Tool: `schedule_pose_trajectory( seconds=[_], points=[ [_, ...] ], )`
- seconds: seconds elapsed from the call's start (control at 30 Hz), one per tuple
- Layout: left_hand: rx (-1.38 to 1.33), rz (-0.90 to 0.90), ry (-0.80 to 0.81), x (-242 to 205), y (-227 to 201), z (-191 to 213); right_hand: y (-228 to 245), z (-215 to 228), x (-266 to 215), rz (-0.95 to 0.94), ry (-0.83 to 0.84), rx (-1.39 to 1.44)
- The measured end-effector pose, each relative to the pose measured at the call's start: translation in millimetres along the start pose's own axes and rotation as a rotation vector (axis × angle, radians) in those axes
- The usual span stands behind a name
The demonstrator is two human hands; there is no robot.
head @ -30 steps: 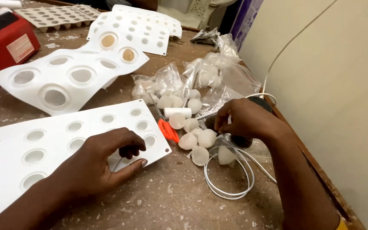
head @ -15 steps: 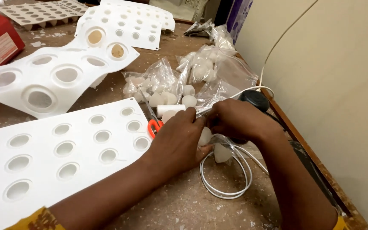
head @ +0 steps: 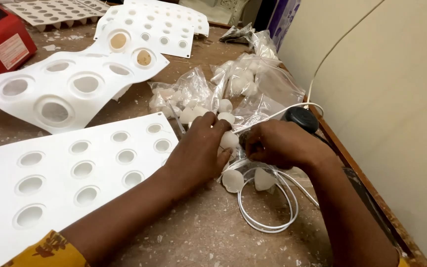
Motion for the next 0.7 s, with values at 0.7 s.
schedule_pose_trajectory(
  seconds=[0.7],
  points=[
    [-0.347, 0.401, 0.089, 12, 2, 1, -11, 11, -3, 0.303, -0.471, 0.271]
  ],
)
Point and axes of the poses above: each hand's wrist, its own x-axis towards the middle knuckle, its own z-axis out of the back of the hand, y = z × x, the point moved 3 cm from there along x, towards the middle knuckle, and after that the axes turned 2 degrees about -y, right-handed, at the moved point
